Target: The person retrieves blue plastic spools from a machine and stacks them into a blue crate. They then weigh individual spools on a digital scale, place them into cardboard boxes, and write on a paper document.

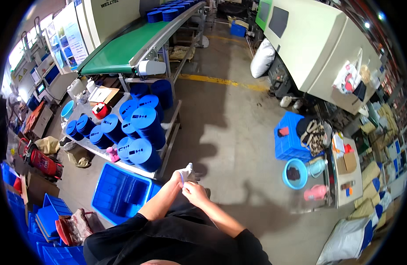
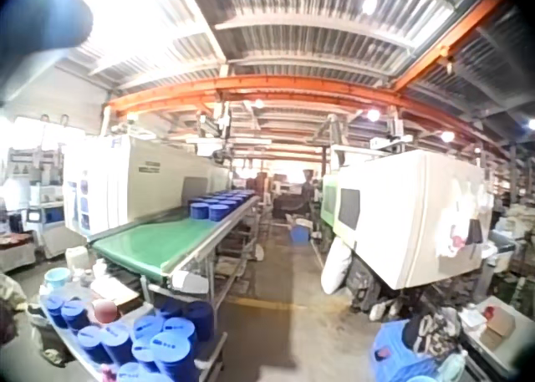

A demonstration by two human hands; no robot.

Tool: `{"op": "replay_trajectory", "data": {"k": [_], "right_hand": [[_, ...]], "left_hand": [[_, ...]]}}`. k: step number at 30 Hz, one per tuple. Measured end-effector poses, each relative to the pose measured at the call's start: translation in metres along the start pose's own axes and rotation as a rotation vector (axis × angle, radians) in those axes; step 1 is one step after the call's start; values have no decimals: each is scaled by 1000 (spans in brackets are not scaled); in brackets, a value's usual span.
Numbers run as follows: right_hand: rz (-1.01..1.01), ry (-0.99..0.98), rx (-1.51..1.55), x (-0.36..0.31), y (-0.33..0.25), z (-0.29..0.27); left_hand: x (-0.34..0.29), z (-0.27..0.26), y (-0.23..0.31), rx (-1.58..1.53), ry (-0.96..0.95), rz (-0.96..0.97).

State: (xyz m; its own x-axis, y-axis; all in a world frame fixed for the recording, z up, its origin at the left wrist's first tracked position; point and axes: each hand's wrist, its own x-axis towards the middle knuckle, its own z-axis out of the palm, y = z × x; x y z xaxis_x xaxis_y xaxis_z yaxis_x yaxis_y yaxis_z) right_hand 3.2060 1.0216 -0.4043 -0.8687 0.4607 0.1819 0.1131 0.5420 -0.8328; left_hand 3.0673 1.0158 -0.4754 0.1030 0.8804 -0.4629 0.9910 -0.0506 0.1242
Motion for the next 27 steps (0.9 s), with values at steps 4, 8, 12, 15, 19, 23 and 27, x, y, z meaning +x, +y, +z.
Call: {"op": "replay_trajectory", "data": {"k": [4,8,12,15,19,23,27], "right_hand": [[-135,-4,-64,104,68,-31],[-216,-138,-118,207,99,-97],[-181,-161,-70,294,135,-145],[-129,-192,-62,365,171,-162],[-215,-293,-33,483,239,-180],[-337,-357,-54,615,280,-210],[-466,-547,-3,734,300,-217]], "left_hand": [[102,-26,-82,-2055,174,-145],[212,-75,-145,-2675,52,25],[278,-148,-188,-2633,-71,-9],[311,-211,-227,-2501,33,-67],[390,-243,-325,-2685,85,-308],[459,-292,-419,-2554,229,-380],[498,-304,-531,-2514,533,-375]]}}
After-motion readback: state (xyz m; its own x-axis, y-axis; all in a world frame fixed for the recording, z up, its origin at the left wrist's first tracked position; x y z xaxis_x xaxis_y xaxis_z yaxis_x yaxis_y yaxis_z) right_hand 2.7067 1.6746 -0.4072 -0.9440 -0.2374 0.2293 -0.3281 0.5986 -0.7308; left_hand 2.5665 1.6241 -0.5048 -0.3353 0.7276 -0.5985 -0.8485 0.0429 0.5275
